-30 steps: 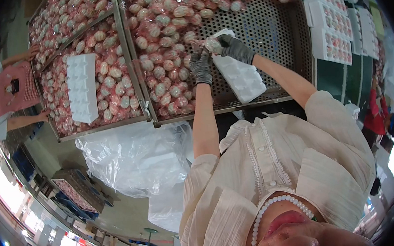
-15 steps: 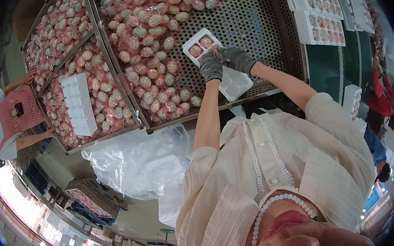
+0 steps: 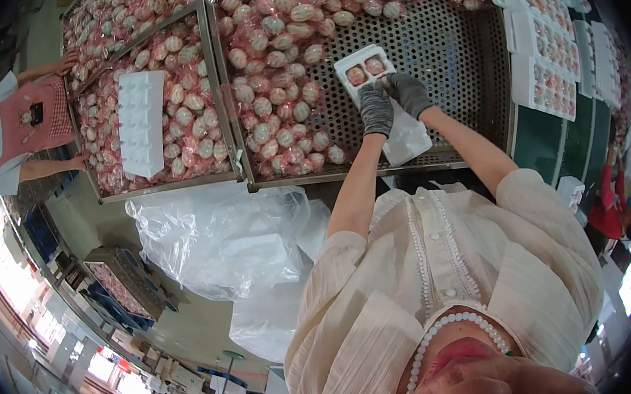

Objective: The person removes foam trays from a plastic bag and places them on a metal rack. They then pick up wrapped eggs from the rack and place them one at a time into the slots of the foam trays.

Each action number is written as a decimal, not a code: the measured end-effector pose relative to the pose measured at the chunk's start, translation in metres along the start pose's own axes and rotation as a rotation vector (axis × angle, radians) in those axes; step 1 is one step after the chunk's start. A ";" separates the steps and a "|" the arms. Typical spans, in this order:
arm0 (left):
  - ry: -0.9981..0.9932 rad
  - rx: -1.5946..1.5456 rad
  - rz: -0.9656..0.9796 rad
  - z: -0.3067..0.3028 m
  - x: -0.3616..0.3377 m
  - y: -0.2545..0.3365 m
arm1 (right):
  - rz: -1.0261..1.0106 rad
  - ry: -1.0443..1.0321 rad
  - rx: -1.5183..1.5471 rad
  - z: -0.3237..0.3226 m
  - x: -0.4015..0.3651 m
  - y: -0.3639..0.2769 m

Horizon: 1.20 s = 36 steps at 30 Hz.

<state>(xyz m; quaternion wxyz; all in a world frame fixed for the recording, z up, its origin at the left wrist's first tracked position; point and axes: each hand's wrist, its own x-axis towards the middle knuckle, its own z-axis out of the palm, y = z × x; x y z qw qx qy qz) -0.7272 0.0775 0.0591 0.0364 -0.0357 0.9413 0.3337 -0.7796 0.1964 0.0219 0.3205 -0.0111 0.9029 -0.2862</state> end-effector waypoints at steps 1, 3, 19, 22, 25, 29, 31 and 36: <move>-0.006 -0.003 -0.006 -0.001 -0.002 -0.004 | 0.005 -0.007 -0.002 0.002 0.001 -0.002; 0.017 -0.327 -0.032 -0.004 0.003 -0.010 | -0.066 -0.026 -0.423 -0.034 -0.004 -0.055; 0.199 -0.480 -0.147 -0.150 0.070 -0.150 | -0.022 0.041 0.197 -0.016 -0.020 -0.067; 0.072 -0.759 -0.269 -0.112 0.035 -0.118 | -0.437 0.246 0.211 -0.042 -0.048 -0.128; -0.059 -0.805 -0.349 -0.081 0.016 -0.087 | -0.438 0.037 0.263 -0.040 -0.041 -0.118; 0.152 -0.472 -0.305 -0.049 -0.003 -0.044 | -0.321 0.011 0.053 -0.043 -0.054 -0.111; 0.204 -0.621 -0.374 -0.036 -0.006 -0.031 | -0.335 0.083 0.063 -0.030 -0.056 -0.096; 0.165 -0.154 -0.264 -0.034 -0.020 -0.022 | -0.499 0.384 -0.157 -0.006 -0.055 -0.069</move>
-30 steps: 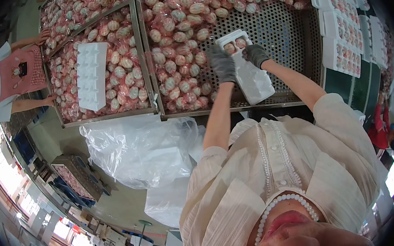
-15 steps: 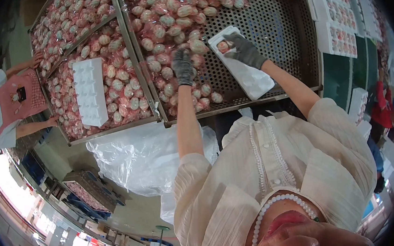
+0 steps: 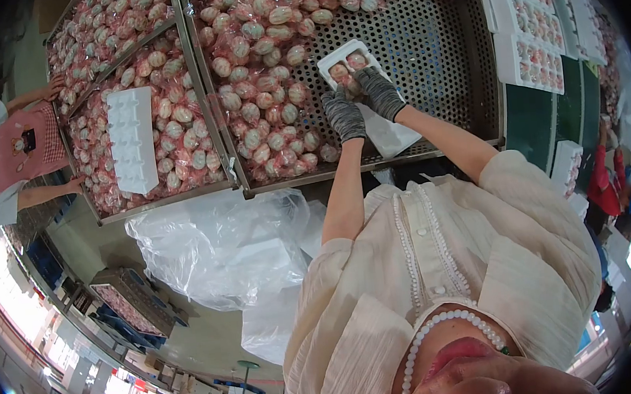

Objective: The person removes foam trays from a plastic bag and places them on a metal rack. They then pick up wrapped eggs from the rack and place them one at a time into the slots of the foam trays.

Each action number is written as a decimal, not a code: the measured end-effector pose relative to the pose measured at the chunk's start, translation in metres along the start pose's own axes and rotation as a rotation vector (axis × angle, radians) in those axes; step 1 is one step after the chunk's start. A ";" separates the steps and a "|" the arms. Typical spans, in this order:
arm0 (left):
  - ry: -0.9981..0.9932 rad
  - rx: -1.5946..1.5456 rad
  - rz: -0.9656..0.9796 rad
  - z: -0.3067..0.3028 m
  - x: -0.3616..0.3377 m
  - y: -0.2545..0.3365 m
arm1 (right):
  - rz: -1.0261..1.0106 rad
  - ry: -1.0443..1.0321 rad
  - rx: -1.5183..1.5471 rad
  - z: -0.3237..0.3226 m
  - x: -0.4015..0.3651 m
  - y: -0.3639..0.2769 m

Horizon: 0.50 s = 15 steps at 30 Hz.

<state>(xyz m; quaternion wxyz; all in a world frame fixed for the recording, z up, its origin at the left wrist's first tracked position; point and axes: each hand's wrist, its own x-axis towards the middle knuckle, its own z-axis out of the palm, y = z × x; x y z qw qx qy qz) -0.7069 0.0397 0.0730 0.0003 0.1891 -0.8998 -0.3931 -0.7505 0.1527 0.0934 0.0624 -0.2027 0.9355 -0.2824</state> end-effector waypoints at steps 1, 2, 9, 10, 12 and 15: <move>-0.023 0.062 0.046 -0.002 -0.003 -0.002 | 0.030 -0.076 0.024 -0.004 0.000 -0.001; -0.018 0.062 0.044 -0.001 -0.003 -0.002 | 0.025 -0.077 0.025 -0.010 0.001 0.000; -0.140 0.365 0.185 0.005 -0.012 0.000 | -0.049 -0.193 -0.172 0.001 0.013 0.005; -0.185 0.298 0.190 0.004 -0.015 -0.004 | -0.048 -0.245 -0.153 0.007 0.013 0.007; -0.223 0.235 0.197 -0.012 -0.010 -0.005 | -0.038 -0.306 -0.181 0.010 0.021 0.001; -0.335 0.251 0.165 -0.041 0.007 -0.022 | 0.091 -0.590 -0.376 0.021 0.035 -0.009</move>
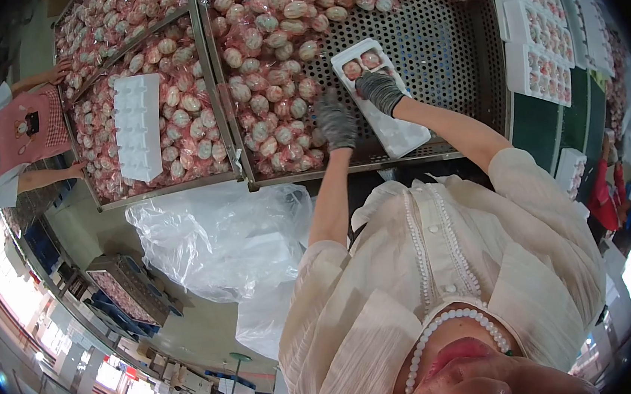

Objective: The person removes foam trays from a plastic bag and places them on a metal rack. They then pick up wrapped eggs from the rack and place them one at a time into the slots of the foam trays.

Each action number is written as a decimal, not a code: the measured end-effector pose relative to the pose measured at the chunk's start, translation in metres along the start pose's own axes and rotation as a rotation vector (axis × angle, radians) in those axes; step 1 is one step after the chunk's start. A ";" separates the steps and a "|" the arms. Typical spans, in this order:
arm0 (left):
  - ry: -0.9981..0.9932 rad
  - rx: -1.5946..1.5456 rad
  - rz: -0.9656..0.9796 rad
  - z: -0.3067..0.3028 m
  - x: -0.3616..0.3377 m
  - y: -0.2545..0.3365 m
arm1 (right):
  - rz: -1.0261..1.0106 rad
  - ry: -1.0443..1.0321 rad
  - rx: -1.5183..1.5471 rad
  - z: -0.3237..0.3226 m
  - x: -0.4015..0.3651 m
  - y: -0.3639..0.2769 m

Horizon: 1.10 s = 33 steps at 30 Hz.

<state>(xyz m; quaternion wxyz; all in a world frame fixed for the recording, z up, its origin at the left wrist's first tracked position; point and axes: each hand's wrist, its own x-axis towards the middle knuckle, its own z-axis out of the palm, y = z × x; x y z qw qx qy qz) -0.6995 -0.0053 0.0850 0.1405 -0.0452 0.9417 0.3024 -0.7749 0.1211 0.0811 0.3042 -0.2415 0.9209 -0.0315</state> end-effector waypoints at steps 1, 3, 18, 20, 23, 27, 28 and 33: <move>0.247 0.146 0.000 -0.005 0.003 -0.014 | -0.079 0.008 -0.004 0.004 0.003 0.004; 0.501 0.294 0.005 -0.004 0.019 -0.043 | -0.077 0.067 -0.078 0.012 0.004 0.001; 0.182 -1.396 -0.432 0.028 0.009 -0.086 | -0.132 0.511 0.496 -0.008 -0.050 -0.020; 0.512 -0.270 0.222 0.104 0.003 -0.135 | -0.393 0.515 0.497 -0.013 -0.058 -0.024; 0.303 -0.896 -0.214 0.008 -0.023 0.018 | -0.315 0.523 0.450 0.007 -0.077 -0.015; 0.305 -0.825 -0.176 0.029 -0.027 0.071 | -0.063 0.564 0.802 0.018 -0.105 0.009; 0.285 -0.819 -0.117 0.031 -0.024 0.081 | 0.057 0.560 1.049 0.025 -0.108 0.018; 0.286 -0.365 0.199 0.060 -0.015 0.108 | 0.269 0.505 0.654 0.066 -0.102 0.058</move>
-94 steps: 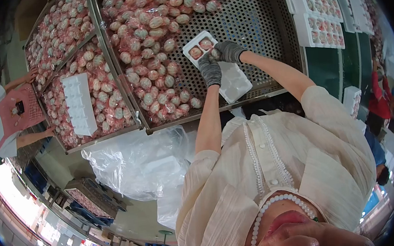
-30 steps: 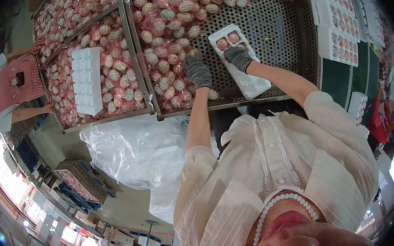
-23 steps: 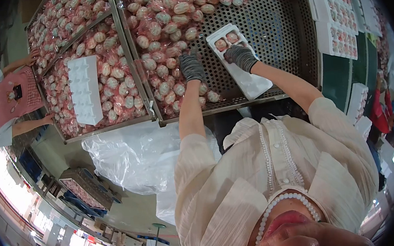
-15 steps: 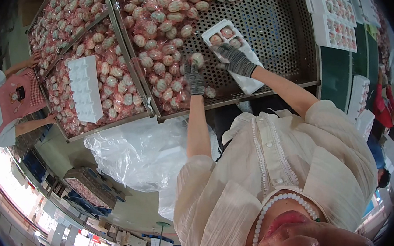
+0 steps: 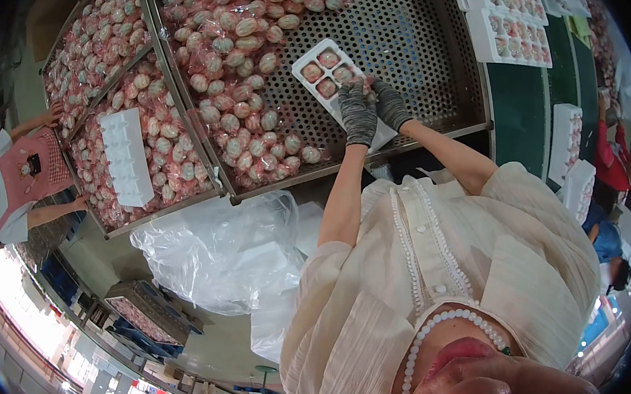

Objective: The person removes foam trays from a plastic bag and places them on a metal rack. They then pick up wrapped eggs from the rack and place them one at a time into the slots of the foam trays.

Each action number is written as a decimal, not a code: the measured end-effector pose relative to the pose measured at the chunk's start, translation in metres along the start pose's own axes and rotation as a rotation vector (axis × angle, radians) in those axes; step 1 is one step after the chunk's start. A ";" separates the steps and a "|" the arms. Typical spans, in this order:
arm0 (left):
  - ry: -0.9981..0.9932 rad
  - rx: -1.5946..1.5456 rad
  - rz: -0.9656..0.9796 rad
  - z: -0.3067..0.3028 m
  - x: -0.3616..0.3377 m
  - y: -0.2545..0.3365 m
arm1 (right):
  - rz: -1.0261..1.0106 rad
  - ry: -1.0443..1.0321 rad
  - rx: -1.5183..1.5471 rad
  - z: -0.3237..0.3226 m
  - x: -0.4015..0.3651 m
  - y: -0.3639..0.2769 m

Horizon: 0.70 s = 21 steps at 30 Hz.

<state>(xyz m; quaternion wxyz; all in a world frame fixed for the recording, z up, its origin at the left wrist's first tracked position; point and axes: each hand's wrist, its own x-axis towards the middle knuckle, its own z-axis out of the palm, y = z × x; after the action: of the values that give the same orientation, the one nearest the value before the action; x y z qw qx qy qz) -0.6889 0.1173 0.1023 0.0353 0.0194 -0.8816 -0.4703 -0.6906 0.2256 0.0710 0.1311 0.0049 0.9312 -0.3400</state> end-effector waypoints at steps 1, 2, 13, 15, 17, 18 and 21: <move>0.000 0.003 -0.003 0.003 -0.001 -0.003 | -0.001 -0.003 0.003 0.002 0.000 0.003; -0.033 -0.004 -0.039 0.000 -0.001 -0.005 | -0.023 0.045 0.050 0.002 -0.002 0.003; -0.068 0.187 0.048 0.000 0.003 -0.029 | -0.071 -0.298 0.048 -0.045 0.014 -0.009; -0.020 0.148 0.055 -0.002 0.002 -0.026 | -0.425 -0.037 -0.324 -0.043 0.019 -0.001; -0.148 0.204 -0.051 -0.002 0.001 -0.024 | -0.480 -0.013 -0.271 -0.042 0.019 0.003; -0.148 0.204 -0.052 0.000 0.000 -0.027 | -0.537 0.012 -0.220 -0.044 0.019 0.002; -0.139 -0.079 -0.229 -0.003 -0.001 -0.029 | -0.458 -0.245 -0.204 -0.053 0.029 -0.004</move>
<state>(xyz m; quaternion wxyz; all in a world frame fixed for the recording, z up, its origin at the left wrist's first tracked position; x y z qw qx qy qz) -0.6878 0.0991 0.0795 -0.0792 0.0858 -0.8547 -0.5058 -0.7314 0.2534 0.1055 0.1624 -0.2603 0.9146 -0.2632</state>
